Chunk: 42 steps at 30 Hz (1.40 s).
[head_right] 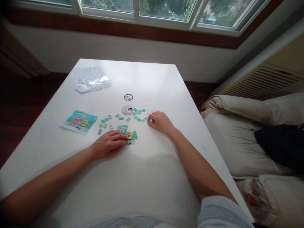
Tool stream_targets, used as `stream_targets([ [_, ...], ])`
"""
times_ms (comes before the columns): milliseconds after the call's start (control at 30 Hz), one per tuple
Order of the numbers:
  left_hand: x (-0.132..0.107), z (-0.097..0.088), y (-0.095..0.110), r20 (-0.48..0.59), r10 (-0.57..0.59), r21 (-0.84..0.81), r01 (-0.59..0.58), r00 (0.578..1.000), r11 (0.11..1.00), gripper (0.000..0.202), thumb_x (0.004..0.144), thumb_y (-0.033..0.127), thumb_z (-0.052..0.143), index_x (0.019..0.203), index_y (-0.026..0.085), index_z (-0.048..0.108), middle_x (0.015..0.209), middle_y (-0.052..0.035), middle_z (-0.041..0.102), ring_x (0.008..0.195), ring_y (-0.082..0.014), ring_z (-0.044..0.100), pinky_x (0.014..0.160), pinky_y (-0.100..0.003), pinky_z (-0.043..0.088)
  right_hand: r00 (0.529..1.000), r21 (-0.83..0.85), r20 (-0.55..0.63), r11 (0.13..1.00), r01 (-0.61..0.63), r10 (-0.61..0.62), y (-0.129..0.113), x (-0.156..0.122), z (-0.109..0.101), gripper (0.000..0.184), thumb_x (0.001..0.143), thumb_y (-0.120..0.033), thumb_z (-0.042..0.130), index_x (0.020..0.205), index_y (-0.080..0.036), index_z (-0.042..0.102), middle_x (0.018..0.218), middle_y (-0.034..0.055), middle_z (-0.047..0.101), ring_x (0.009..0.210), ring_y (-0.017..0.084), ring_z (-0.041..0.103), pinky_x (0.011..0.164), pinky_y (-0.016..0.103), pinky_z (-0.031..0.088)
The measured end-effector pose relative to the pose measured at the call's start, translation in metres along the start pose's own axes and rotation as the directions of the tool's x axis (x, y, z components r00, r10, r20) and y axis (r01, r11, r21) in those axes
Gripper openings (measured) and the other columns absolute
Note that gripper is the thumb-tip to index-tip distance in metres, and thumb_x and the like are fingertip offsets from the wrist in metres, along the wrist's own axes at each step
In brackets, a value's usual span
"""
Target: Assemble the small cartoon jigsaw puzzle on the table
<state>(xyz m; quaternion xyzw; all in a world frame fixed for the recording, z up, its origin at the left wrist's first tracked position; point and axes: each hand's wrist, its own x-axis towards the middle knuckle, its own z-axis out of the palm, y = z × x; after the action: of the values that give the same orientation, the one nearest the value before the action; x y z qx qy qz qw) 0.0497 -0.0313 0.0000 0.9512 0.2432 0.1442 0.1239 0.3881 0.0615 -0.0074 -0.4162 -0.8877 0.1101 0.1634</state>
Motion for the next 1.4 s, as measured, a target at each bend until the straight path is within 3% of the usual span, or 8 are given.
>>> stream_targets([
  [233, -0.001, 0.002, -0.002, -0.021, 0.016, 0.002, -0.016, 1.000, 1.000, 0.025, 0.102, 0.022, 0.052, 0.122, 0.024, 0.067, 0.138, -0.0069, 0.067, 0.119, -0.0231, 0.063, 0.106, -0.041, 0.048, 0.996, 0.014, -0.001, 0.996, 0.091, -0.091, -0.011, 0.001, 0.006, 0.017, 0.096, -0.017, 0.058, 0.100, -0.021, 0.074, 0.086, 0.0050, 0.067, 0.084, 0.020, 0.055, 0.080, 0.034, 0.036],
  [633, 0.000, 0.006, 0.002, -0.003, 0.110, -0.001, -0.110, 0.994, 0.994, 0.030, 0.101, 0.022, 0.052, 0.129, 0.025, 0.064, 0.147, -0.0039, 0.062, 0.136, -0.0236, 0.055, 0.118, -0.042, 0.038, 0.981, 0.056, -0.039, 0.979, 0.194, -0.192, -0.016, 0.002, 0.014, 0.012, 0.098, -0.034, 0.064, 0.101, -0.024, 0.071, 0.083, 0.0044, 0.063, 0.084, 0.021, 0.053, 0.081, 0.036, 0.039],
  [733, -0.004, -0.002, -0.007, -0.118, -0.139, 0.113, 0.152, 0.983, 0.982, 0.024, 0.102, 0.026, 0.052, 0.118, 0.024, 0.069, 0.128, -0.0055, 0.072, 0.116, -0.0246, 0.065, 0.103, -0.042, 0.047, 0.980, 0.069, -0.044, 0.978, 0.196, -0.193, -0.014, 0.002, 0.015, 0.014, 0.100, -0.032, 0.060, 0.102, -0.024, 0.072, 0.083, 0.0051, 0.062, 0.084, 0.021, 0.053, 0.081, 0.036, 0.040],
  [800, -0.010, -0.013, -0.016, -0.249, -0.422, 0.206, 0.473, 0.872, 0.857, 0.023, 0.102, 0.028, 0.051, 0.108, 0.020, 0.072, 0.112, -0.0093, 0.074, 0.103, -0.0273, 0.067, 0.092, -0.044, 0.048, 0.979, 0.072, -0.055, 0.977, 0.199, -0.195, -0.012, 0.002, 0.016, 0.016, 0.101, -0.032, 0.058, 0.103, -0.025, 0.072, 0.084, 0.0054, 0.061, 0.083, 0.021, 0.053, 0.080, 0.036, 0.040],
  [867, -0.017, -0.026, -0.025, -0.319, -0.567, 0.275, 0.647, 0.759, 0.712, 0.025, 0.101, 0.031, 0.050, 0.098, 0.019, 0.073, 0.102, -0.0104, 0.073, 0.097, -0.0293, 0.067, 0.087, -0.044, 0.047, 0.978, 0.072, -0.069, 0.977, 0.201, -0.196, -0.011, 0.002, 0.018, 0.018, 0.102, -0.032, 0.057, 0.104, -0.025, 0.073, 0.083, 0.0054, 0.061, 0.082, 0.021, 0.053, 0.081, 0.037, 0.041],
  [1000, -0.028, -0.043, -0.038, -0.302, -0.659, 0.330, 0.725, 0.688, 0.605, 0.027, 0.101, 0.035, 0.050, 0.097, 0.021, 0.073, 0.102, -0.0086, 0.073, 0.099, -0.0299, 0.066, 0.087, -0.043, 0.044, 0.978, 0.083, -0.075, 0.976, 0.202, -0.196, -0.008, 0.003, 0.020, 0.017, 0.101, -0.029, 0.056, 0.106, -0.024, 0.072, 0.084, 0.0057, 0.062, 0.082, 0.021, 0.053, 0.081, 0.037, 0.041],
  [1200, -0.031, -0.041, -0.043, -0.208, -0.696, 0.362, 0.715, 0.687, 0.598, 0.026, 0.098, 0.035, 0.053, 0.107, 0.022, 0.074, 0.106, -0.0083, 0.073, 0.098, -0.0298, 0.066, 0.080, -0.039, 0.042, 0.977, 0.091, -0.091, 0.976, 0.200, -0.191, -0.008, 0.002, 0.021, 0.015, 0.100, -0.027, 0.058, 0.106, -0.025, 0.071, 0.084, 0.0054, 0.062, 0.083, 0.021, 0.053, 0.082, 0.037, 0.041],
  [1400, -0.030, -0.041, -0.043, -0.186, -0.700, 0.353, 0.712, 0.690, 0.607, 0.024, 0.097, 0.036, 0.053, 0.102, 0.023, 0.074, 0.103, -0.0072, 0.072, 0.094, -0.0290, 0.066, 0.075, -0.038, 0.041, 0.980, 0.087, -0.087, 0.978, 0.187, -0.180, -0.009, 0.003, 0.022, 0.013, 0.099, -0.027, 0.059, 0.104, -0.024, 0.071, 0.084, 0.0048, 0.061, 0.083, 0.021, 0.052, 0.082, 0.037, 0.041],
])
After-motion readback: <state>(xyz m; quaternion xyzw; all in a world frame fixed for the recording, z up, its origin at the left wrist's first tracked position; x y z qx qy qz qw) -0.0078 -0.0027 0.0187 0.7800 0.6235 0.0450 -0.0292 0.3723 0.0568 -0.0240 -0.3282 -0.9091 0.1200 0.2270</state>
